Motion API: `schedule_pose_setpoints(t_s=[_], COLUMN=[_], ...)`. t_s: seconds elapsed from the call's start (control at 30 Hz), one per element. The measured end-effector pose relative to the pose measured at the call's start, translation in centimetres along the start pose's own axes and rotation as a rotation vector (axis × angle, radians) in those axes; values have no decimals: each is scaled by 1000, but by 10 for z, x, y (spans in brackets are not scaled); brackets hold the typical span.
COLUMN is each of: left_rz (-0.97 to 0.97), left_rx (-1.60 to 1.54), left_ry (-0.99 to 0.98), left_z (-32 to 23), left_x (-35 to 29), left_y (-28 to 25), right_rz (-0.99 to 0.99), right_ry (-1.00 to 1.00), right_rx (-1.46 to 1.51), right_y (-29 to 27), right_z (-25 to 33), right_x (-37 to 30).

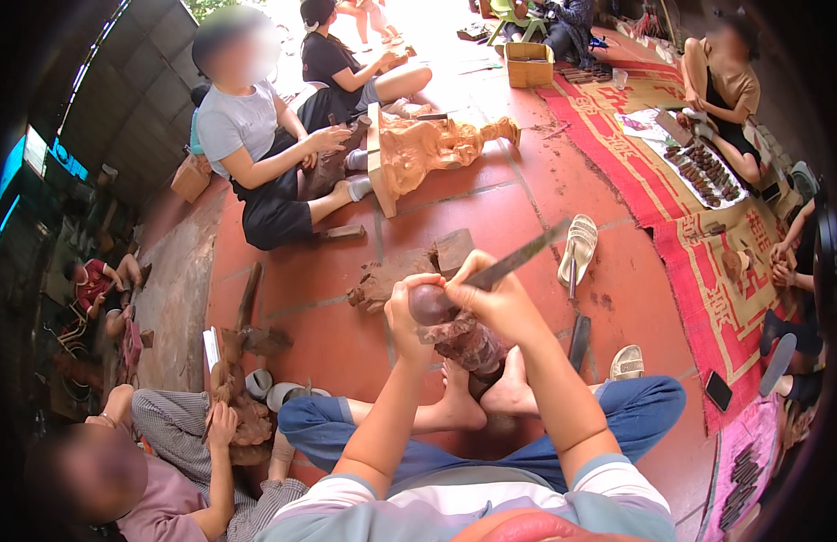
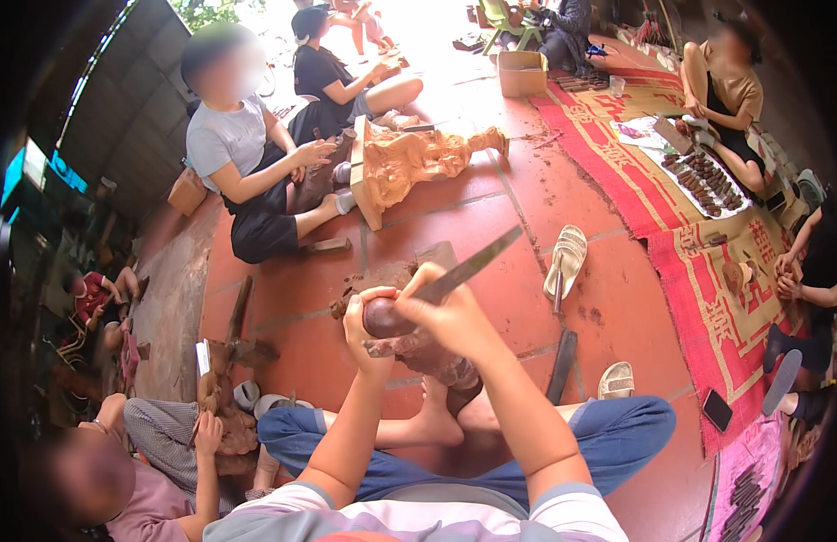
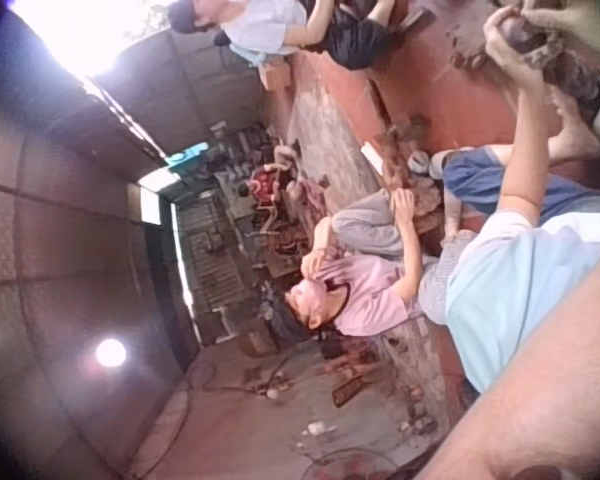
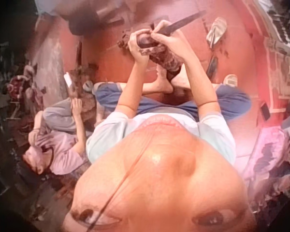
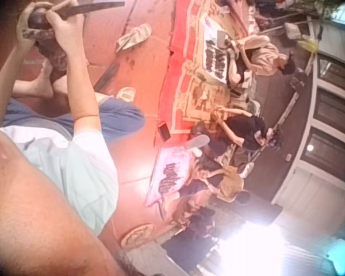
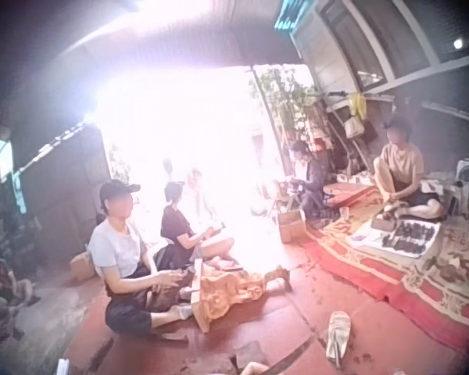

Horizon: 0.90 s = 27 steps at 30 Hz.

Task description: The person sits on the floor and carves a small piece of wood using a knife and a chisel. They rotate the wood frequently to shape it from different angles while other people work nearby.

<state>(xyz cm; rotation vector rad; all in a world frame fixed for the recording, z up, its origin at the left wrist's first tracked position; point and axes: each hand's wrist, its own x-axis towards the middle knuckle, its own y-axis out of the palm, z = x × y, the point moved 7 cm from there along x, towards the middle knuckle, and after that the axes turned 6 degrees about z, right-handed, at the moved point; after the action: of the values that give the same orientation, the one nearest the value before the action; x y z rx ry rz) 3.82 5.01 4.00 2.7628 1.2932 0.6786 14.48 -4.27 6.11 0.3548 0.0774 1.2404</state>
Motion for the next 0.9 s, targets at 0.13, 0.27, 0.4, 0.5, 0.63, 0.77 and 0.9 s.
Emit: schedule_pose_setpoints(t_s=[0.13,0.27,0.4,0.5,0.63,0.77,0.9], left_rz=[-15,-26,-18,1,-44,-15,-44], left_rx=[-64,-26,-60,-178,-138,14,-148], left_ry=[-94,-49,-41,-100,-101,-12,-112], left_z=[3,1,7,12,6,-3,10], left_x=[3,2,4,4,2,3,1], left_y=[4,4,1,1,0,6,-1], right_rz=[69,81,29,-60,14,-31,54], right_ry=[-13,34,42,39,-134,7,-142], right_rx=[53,27,130,217,-84,129,-126], right_y=[-7,-13,-19,-23,-3,-19,7], right_z=[-6,-6,-9,-12,1,-7,5], right_x=[13,15,17,13,9,15,4])
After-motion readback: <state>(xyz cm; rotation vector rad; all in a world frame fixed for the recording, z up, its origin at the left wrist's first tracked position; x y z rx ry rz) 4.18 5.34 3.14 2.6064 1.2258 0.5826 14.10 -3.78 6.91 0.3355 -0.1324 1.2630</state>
